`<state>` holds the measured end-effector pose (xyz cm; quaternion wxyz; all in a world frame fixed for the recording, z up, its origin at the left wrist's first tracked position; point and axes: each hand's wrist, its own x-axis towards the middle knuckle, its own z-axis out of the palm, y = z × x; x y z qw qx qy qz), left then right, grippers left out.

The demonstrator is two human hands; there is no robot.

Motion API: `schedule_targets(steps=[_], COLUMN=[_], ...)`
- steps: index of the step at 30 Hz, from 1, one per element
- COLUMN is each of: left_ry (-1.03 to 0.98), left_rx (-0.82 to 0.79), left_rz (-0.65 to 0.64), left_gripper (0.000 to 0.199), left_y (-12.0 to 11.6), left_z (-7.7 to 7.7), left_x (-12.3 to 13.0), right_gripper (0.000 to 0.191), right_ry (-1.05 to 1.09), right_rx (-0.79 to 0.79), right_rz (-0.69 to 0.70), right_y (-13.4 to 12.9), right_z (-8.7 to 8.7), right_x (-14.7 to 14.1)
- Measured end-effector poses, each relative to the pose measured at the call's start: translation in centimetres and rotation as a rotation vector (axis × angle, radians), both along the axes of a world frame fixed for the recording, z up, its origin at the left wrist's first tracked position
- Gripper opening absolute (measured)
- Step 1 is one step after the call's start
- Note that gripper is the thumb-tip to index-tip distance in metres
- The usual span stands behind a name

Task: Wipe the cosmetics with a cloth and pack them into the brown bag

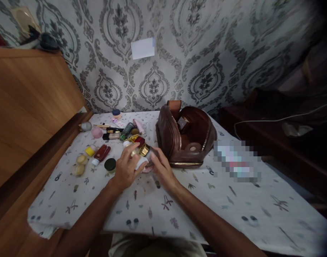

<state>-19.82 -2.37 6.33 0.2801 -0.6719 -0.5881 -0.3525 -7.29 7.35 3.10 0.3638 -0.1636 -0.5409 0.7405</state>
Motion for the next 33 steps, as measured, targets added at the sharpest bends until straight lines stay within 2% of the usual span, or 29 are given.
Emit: schedule_targets(steps=[7, 11, 16, 24, 29, 33], left_ry=[-0.232, -0.359, -0.518, -0.751, -1.064, -1.287], left_rx=[-0.095, -0.133, -0.141, -0.25, -0.345, -0.466], left_rz=[-0.075, -0.043, -0.018, 0.003, -0.04, -0.09], left_gripper=[0.011, 0.015, 0.012, 0.021, 0.028, 0.034], left_y=[0.0, -0.1, -0.1, -0.1, 0.0, 0.0], left_z=[-0.5, -0.3, 0.2, 1.1, 1.3, 1.1], left_x=[0.3, 0.5, 0.7, 0.6, 0.0, -1.1], right_gripper=[0.047, 0.046, 0.047, 0.047, 0.05, 0.048], right_ry=[-0.107, -0.113, -0.126, -0.068, -0.117, -0.126], right_rx=[0.254, 0.364, 0.539, 0.831, 1.011, 1.15], right_rz=[-0.023, -0.023, -0.094, -0.124, -0.109, -0.044], right_y=[0.1, 0.0, 0.0, 0.5, 0.8, 1.0], right_z=[0.4, 0.3, -0.3, -0.3, -0.2, -0.2], right_x=[0.6, 0.6, 0.4, 0.5, 0.9, 1.1])
